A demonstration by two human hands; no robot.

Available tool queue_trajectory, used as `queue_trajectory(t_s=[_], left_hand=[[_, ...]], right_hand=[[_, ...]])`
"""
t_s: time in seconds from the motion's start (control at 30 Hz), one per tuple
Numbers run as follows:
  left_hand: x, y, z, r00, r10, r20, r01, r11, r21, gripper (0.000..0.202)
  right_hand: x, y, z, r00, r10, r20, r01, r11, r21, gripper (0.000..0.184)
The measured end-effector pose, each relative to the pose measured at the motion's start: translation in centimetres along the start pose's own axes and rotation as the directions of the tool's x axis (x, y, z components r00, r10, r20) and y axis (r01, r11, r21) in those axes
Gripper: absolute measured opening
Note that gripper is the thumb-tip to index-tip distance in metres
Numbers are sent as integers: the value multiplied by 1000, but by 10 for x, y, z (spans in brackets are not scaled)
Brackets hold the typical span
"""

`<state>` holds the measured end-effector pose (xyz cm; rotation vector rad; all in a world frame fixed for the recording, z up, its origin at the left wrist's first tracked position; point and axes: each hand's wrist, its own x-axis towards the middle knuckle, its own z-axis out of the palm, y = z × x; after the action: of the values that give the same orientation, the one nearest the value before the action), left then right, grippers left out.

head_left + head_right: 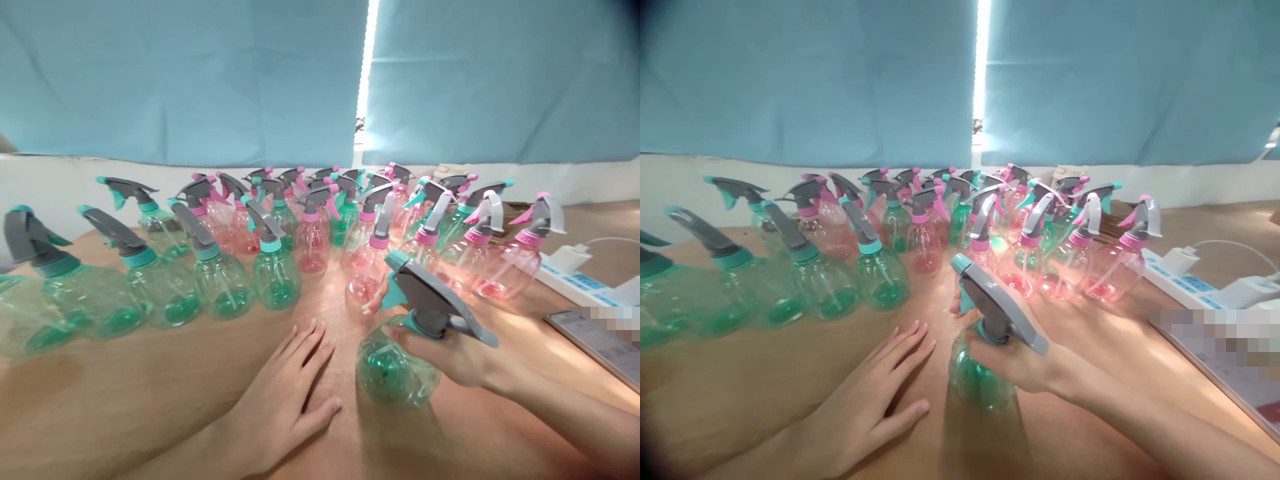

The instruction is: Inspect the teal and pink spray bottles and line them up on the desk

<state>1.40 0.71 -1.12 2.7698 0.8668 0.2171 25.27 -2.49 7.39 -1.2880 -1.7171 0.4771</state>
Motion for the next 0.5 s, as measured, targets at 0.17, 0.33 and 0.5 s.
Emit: queue_trajectory(t_s=[0.17,0.33,0.5], left_hand=[[-1,0,0,1000,3,-17,-4,1000,-19,62],[-3,-5,7,999,20,-42,-19,1000,6,62],[-1,-7,10,998,30,-63,-30,1000,-4,62]], right_hand=[[-3,7,1,999,3,38,-6,998,64,13],[-3,10,6,997,-53,64,44,990,137,29],[-6,10,9,1000,-23,-8,24,995,93,37]])
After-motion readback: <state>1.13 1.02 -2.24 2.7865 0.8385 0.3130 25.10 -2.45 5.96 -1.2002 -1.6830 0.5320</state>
